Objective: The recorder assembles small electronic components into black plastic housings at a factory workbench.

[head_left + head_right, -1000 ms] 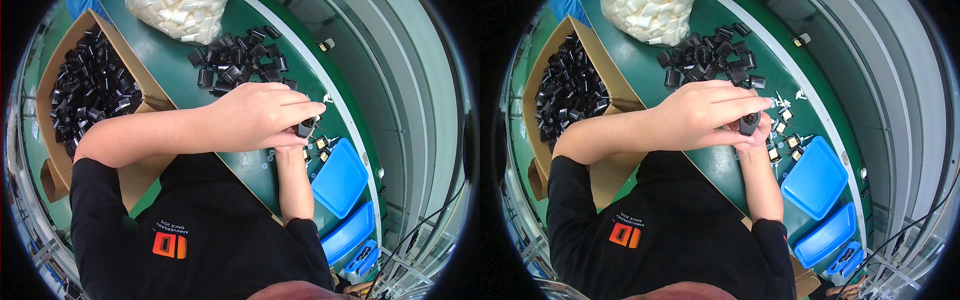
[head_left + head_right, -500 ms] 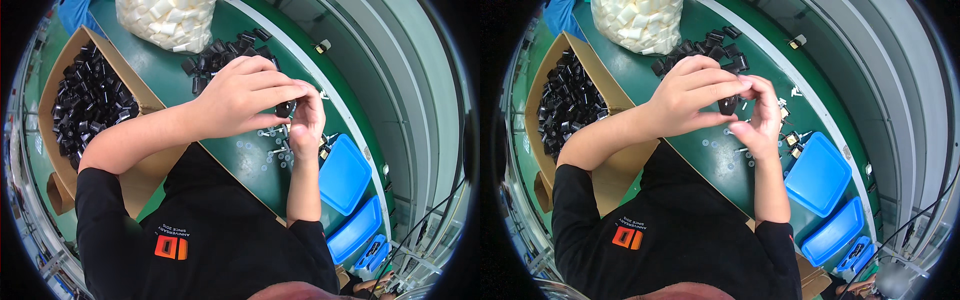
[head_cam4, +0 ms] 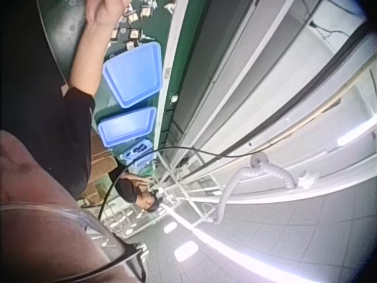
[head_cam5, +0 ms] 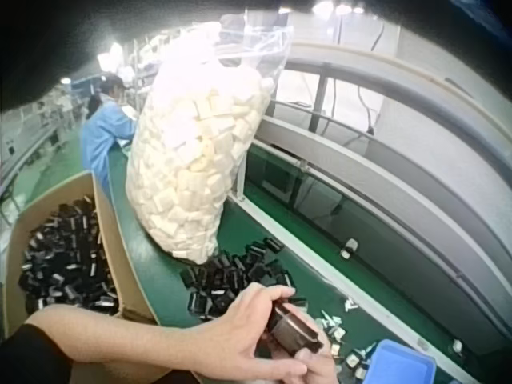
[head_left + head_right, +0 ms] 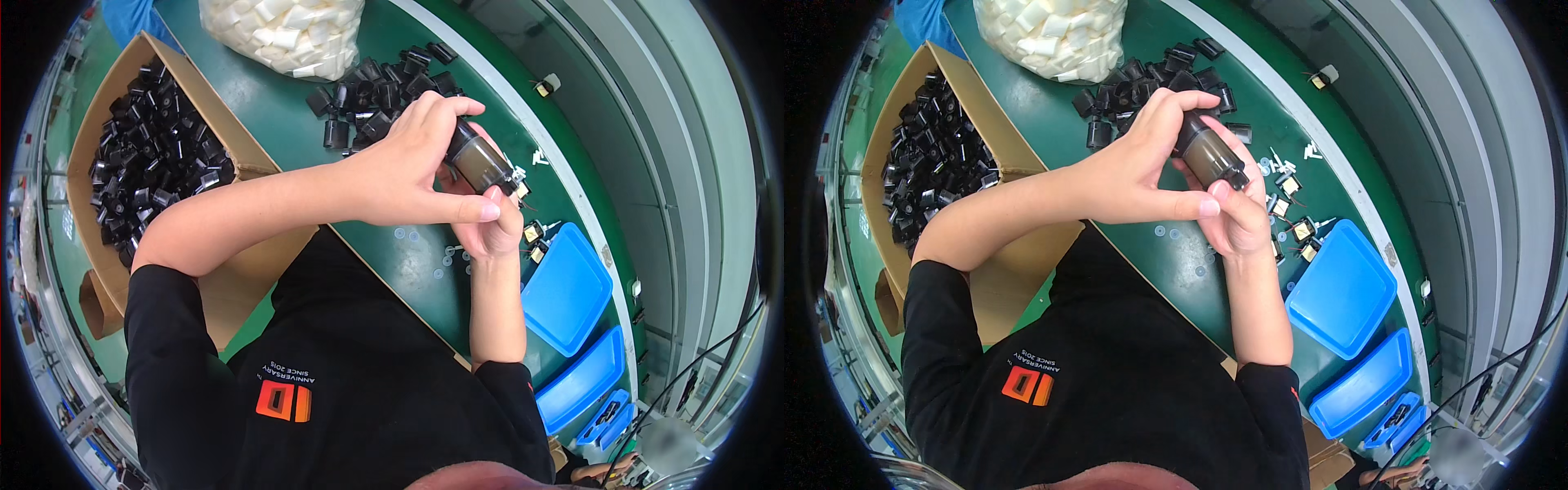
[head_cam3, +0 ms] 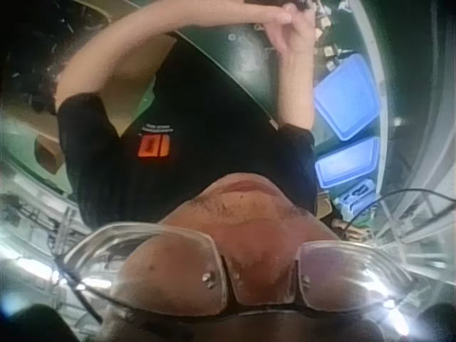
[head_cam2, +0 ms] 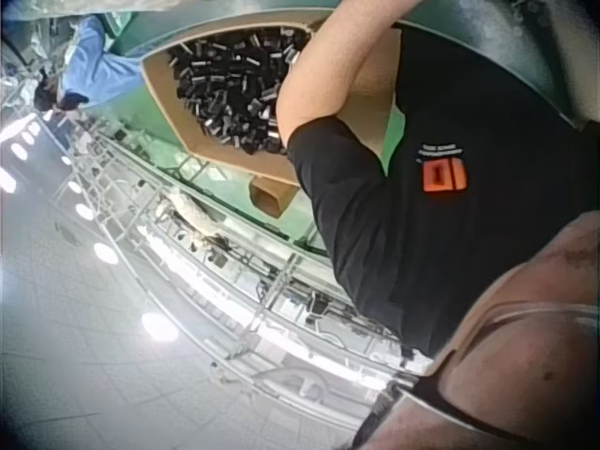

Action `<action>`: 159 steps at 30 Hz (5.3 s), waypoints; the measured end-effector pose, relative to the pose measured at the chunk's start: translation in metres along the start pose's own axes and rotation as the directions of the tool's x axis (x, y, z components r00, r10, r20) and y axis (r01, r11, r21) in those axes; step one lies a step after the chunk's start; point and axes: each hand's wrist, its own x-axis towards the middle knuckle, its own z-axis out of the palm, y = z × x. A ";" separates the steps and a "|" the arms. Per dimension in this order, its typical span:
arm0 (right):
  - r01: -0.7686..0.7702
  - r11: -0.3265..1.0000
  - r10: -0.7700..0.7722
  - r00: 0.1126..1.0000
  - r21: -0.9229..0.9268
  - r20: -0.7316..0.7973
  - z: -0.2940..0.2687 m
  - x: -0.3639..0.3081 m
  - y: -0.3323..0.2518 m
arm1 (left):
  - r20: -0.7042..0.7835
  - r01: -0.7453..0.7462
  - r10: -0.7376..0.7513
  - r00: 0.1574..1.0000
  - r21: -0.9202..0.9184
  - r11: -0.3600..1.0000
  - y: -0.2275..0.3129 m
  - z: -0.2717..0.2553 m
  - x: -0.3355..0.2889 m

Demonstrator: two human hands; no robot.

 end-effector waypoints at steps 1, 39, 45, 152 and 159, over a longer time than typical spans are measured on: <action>0.011 1.000 -0.011 1.000 0.010 0.003 -0.001 -0.001 0.003 | -0.010 -0.027 0.027 1.000 0.029 0.999 0.000 0.001 -0.001; -0.645 -0.249 -0.533 0.714 -0.723 -0.454 -0.285 0.138 -0.192 | -0.350 0.731 -0.642 0.682 0.356 0.582 -0.140 -0.176 -0.283; -0.642 -0.201 -0.653 0.651 -0.740 -0.387 -0.257 0.163 -0.147 | -0.331 0.690 -0.634 0.699 0.548 0.474 -0.158 -0.154 -0.281; -0.259 0.866 0.200 0.963 0.428 0.178 -0.020 0.008 0.026 | -0.193 -0.436 0.480 0.856 0.230 0.870 0.021 -0.013 -0.015; -0.225 0.871 0.157 0.970 0.437 0.187 -0.026 0.007 0.037 | -0.182 -0.436 0.486 0.855 0.257 0.863 0.019 -0.009 -0.019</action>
